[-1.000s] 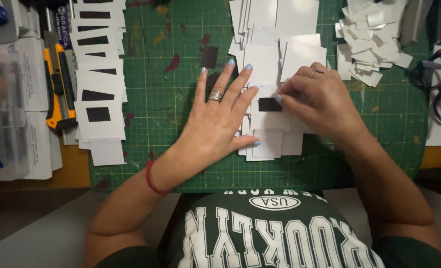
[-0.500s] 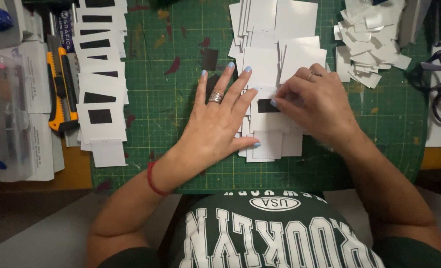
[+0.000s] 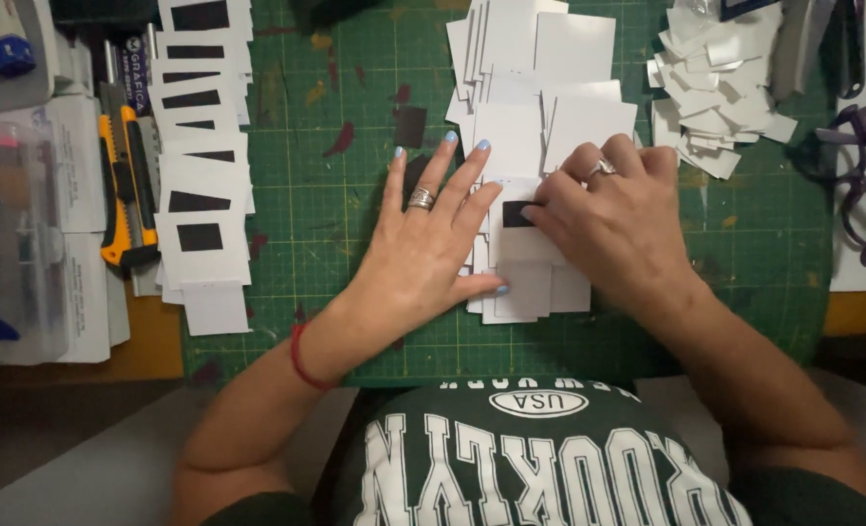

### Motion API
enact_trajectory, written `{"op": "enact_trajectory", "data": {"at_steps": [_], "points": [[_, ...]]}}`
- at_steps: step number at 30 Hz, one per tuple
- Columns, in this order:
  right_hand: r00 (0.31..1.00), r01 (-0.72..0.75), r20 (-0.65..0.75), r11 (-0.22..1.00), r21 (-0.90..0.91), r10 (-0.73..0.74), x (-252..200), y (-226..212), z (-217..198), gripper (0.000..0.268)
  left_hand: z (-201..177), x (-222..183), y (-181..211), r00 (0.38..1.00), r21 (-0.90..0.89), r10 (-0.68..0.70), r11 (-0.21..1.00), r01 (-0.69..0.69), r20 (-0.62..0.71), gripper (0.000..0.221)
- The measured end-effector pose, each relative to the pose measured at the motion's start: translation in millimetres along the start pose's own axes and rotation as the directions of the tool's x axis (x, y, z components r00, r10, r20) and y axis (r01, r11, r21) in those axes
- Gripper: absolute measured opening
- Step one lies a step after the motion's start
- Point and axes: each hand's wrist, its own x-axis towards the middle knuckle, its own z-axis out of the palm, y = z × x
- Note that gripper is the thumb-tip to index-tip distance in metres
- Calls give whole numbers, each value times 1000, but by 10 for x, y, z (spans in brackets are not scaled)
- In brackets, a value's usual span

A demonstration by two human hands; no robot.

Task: Assembling small white paper frames by attaching black adhesive strips to them on a cutting mat.

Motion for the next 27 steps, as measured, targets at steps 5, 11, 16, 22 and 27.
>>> {"op": "enact_trajectory", "data": {"at_steps": [5, 11, 16, 22, 27], "points": [[998, -45, 44, 997, -66, 48, -2, -17, -121, 34, -13, 9, -3, 1000, 0, 6, 1000, -6, 6, 108], [976, -119, 200, 983, 141, 89, 15, 172, -27, 42, -67, 17, 8, 1000, -11, 15, 1000, -15, 2, 109], [971, -143, 237, 877, 459, 34, 64, 233, -47, 32, -105, 21, 20, 999, -65, 21, 998, -23, -29, 104], [942, -220, 333, 649, 729, -54, 77, 313, -161, 13, -184, 56, 31, 995, -286, 45, 956, -69, -92, 95], [984, -13, 101, 504, 863, -147, 54, 285, -101, 22, -204, 80, 50, 968, -764, -56, 625, -158, -246, 21]]}}
